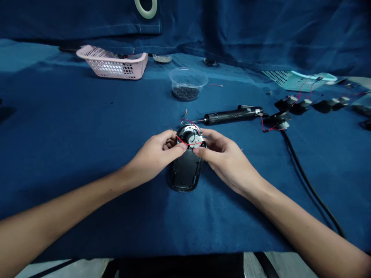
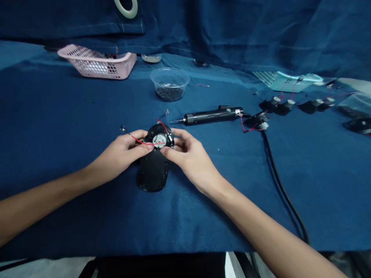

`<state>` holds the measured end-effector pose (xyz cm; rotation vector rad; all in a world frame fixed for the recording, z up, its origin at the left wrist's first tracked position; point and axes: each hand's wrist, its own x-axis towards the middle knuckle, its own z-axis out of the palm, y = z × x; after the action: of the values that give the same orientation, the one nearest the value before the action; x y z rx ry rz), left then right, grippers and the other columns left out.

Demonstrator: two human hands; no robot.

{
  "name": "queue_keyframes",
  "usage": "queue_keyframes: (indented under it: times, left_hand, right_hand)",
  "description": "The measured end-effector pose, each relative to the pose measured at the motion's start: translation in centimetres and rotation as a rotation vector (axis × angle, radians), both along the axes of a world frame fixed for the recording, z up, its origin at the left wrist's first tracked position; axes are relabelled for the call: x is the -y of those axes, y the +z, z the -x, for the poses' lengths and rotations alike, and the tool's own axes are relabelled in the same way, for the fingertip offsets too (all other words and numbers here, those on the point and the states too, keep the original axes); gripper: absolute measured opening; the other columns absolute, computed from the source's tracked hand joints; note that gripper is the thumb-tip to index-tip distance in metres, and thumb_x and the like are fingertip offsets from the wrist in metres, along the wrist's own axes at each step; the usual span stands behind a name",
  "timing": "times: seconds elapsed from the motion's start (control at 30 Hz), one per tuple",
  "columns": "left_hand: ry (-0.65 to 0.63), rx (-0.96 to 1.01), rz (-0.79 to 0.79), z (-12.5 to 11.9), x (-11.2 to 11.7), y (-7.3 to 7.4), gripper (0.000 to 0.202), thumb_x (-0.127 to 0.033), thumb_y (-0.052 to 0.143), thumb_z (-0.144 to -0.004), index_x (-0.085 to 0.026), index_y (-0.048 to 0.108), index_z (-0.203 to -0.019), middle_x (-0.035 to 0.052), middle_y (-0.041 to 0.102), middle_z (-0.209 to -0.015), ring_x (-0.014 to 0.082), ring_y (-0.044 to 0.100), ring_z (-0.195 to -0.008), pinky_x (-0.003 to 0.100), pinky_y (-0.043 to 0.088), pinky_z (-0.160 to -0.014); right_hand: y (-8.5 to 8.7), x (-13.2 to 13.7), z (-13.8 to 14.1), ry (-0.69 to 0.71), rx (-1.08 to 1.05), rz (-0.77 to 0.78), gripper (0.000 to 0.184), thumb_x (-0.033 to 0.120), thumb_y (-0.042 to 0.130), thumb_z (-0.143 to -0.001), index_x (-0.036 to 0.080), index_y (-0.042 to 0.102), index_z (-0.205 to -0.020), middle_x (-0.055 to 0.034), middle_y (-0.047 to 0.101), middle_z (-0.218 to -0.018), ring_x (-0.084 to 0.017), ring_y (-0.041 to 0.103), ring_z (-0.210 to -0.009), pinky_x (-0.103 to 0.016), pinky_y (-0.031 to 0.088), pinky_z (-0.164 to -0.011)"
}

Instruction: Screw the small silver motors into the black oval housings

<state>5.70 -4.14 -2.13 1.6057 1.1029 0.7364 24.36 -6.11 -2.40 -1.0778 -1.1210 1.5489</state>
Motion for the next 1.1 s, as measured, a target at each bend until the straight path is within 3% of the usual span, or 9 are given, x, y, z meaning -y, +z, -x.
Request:
queue_keyframes:
  times: [0.2,0.37,0.53,0.67,0.77,0.9,1.1]
  left_hand:
    - [-0.009,-0.105,-0.012,0.0,-0.1,0.1,0.024,-0.034,0.063,-0.083,-0.017,0.064,-0.099,-0.0023,0.062,-0.08,0.0127,0.054,-0.071,0.024,0.039,-0.063]
    - [-0.015,-0.118,-0.011,-0.1,-0.2,0.3,0.024,-0.036,0.062,-0.084,-0.016,0.065,-0.097,-0.0017,0.063,-0.079,0.0131,0.054,-0.07,0.025,0.039,-0.062]
    - [-0.045,-0.032,0.061,0.1,-0.4,0.4,0.03,-0.036,0.063,-0.084,-0.016,0.064,-0.105,0.0009,0.067,-0.092,0.0167,0.059,-0.084,0.027,0.043,-0.074]
    - [-0.09,0.095,0.068,0.6,-0.8,0.0,0.026,-0.039,0.052,-0.092,-0.017,0.063,-0.084,0.0013,0.064,-0.092,0.0178,0.057,-0.095,0.029,0.04,-0.085]
    - [-0.077,0.07,0.077,1.0,-1.1,-0.3,0.027,-0.04,0.055,-0.092,-0.017,0.062,-0.08,0.0003,0.063,-0.087,0.0163,0.055,-0.089,0.028,0.039,-0.082]
    - [-0.054,0.077,0.052,1.0,-1.1,-0.3,0.029,-0.043,0.057,-0.092,-0.017,0.066,-0.085,0.0001,0.062,-0.083,0.0147,0.055,-0.082,0.026,0.041,-0.077]
    - [-0.015,0.081,0.012,0.6,-1.1,0.0,0.029,-0.041,0.053,-0.092,-0.016,0.066,-0.083,0.0012,0.064,-0.078,0.0152,0.057,-0.078,0.026,0.044,-0.074]
  right_hand:
    - [-0.1,0.1,0.0,0.0,0.021,0.006,0.047,0.021,0.076,-0.077,0.018,0.061,-0.121,-0.0067,0.073,-0.11,-0.018,0.067,-0.1,-0.037,0.048,-0.101]
    - [0.1,0.1,0.0,0.017,0.033,-0.008,0.048,0.02,0.074,-0.079,0.018,0.062,-0.126,-0.0067,0.071,-0.12,-0.02,0.065,-0.11,-0.038,0.044,-0.107]
    - [0.1,0.0,-0.2,0.022,0.027,-0.002,0.049,0.023,0.074,-0.081,0.02,0.062,-0.128,-0.007,0.07,-0.122,-0.021,0.065,-0.11,-0.041,0.044,-0.109]
    - [0.1,0.0,-0.3,0.004,0.061,-0.019,0.045,0.021,0.073,-0.08,0.021,0.066,-0.125,-0.006,0.069,-0.124,-0.022,0.064,-0.114,-0.043,0.041,-0.111]
    - [0.0,-0.1,-0.4,0.005,0.076,-0.027,0.043,0.023,0.072,-0.082,0.021,0.067,-0.124,-0.0058,0.069,-0.123,-0.022,0.064,-0.111,-0.044,0.042,-0.111]
    - [0.1,0.0,-0.4,-0.043,0.098,-0.002,0.054,0.027,0.074,-0.081,0.02,0.06,-0.133,-0.0071,0.069,-0.121,-0.021,0.064,-0.108,-0.044,0.043,-0.108]
    - [0.8,0.2,0.0,-0.075,-0.094,0.082,0.052,0.025,0.064,-0.086,0.018,0.056,-0.137,-0.0078,0.07,-0.117,-0.019,0.067,-0.104,-0.034,0.051,-0.097]
